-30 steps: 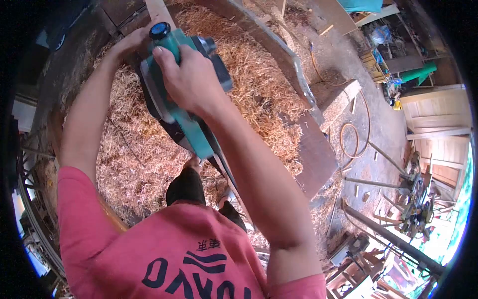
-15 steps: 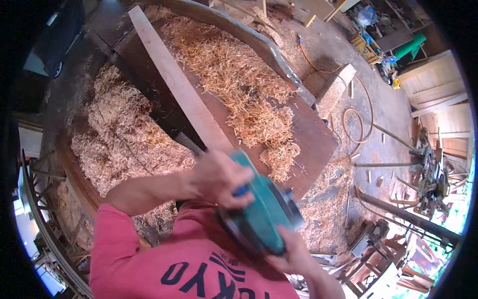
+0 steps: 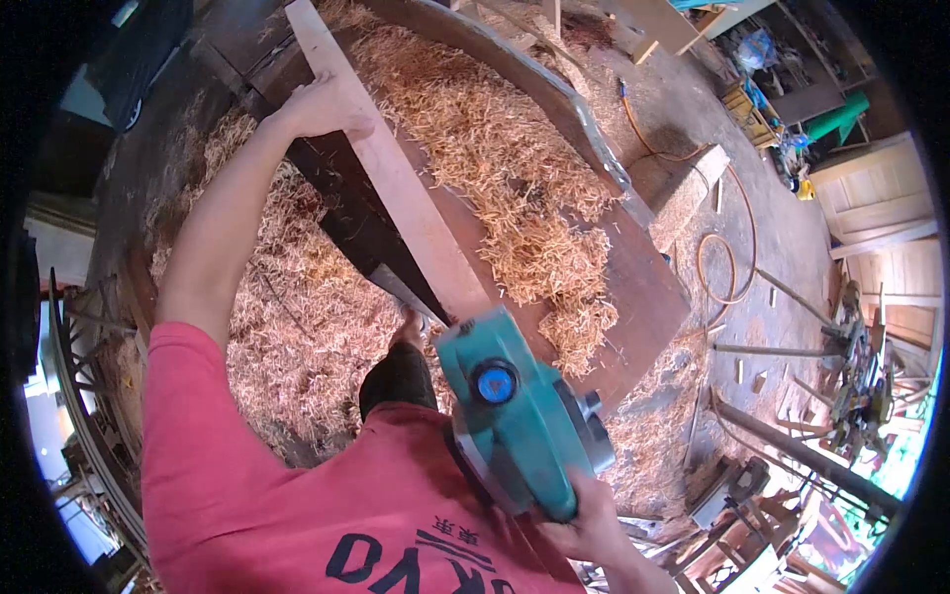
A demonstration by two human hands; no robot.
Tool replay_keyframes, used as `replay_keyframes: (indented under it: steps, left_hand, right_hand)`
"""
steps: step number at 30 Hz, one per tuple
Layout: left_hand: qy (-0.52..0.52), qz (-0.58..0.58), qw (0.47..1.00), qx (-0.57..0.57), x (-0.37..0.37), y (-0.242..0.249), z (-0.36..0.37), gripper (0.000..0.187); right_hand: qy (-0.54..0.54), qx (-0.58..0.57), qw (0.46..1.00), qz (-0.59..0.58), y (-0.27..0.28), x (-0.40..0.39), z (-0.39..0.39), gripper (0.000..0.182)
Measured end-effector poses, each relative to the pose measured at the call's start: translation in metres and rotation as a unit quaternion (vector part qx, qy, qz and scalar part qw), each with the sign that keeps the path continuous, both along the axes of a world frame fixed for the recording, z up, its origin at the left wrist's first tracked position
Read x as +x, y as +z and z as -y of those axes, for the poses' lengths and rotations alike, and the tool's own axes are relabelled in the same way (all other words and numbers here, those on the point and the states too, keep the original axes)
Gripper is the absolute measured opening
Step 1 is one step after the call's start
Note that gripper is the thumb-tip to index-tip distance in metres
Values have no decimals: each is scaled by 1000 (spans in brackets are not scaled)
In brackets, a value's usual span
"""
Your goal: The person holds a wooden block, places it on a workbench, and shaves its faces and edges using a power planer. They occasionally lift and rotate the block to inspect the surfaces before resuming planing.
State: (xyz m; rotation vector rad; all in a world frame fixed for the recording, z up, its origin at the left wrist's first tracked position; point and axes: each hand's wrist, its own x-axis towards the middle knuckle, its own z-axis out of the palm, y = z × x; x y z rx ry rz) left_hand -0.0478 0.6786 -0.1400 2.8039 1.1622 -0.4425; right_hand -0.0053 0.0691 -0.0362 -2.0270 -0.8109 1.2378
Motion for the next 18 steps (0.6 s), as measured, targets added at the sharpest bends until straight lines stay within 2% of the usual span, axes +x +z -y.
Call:
replay_keyframes:
  steps: [5,8,9,10,11,12,13,14,16,18]
  left_hand:
    - [-30,19,998,44,-5,-2,-5,122]
    - [-20,96,995,31,-11,-20,-24,114]
    - [-19,72,996,41,-11,-27,-36,99]
    - [-8,67,998,-1,-12,-21,-39,94]
    - [1,60,997,-43,-13,-4,-40,89]
    - [9,52,995,-85,-14,3,-39,84]
    - [25,90,988,-123,-20,-7,-49,80]
    - [41,128,978,-158,-28,-27,-72,77]
    - [31,169,972,-158,-39,-62,-101,74]
    - [-17,183,979,-89,-39,-86,-112,75]
  right_hand:
    - [25,89,995,27,-6,14,-113,36]
    - [20,173,983,56,-17,21,-206,37]
    - [41,186,979,75,-21,28,-239,39]
    - [49,201,973,104,-32,33,-274,40]
    - [26,202,978,54,-28,35,-310,44]
    - [26,211,976,52,-25,39,-338,48]
    - [28,225,973,51,-25,42,-360,54]
    - [22,212,976,35,-27,44,-373,63]
    - [23,180,981,-68,-20,48,-370,63]
    - [34,202,979,-11,-33,48,-342,62]
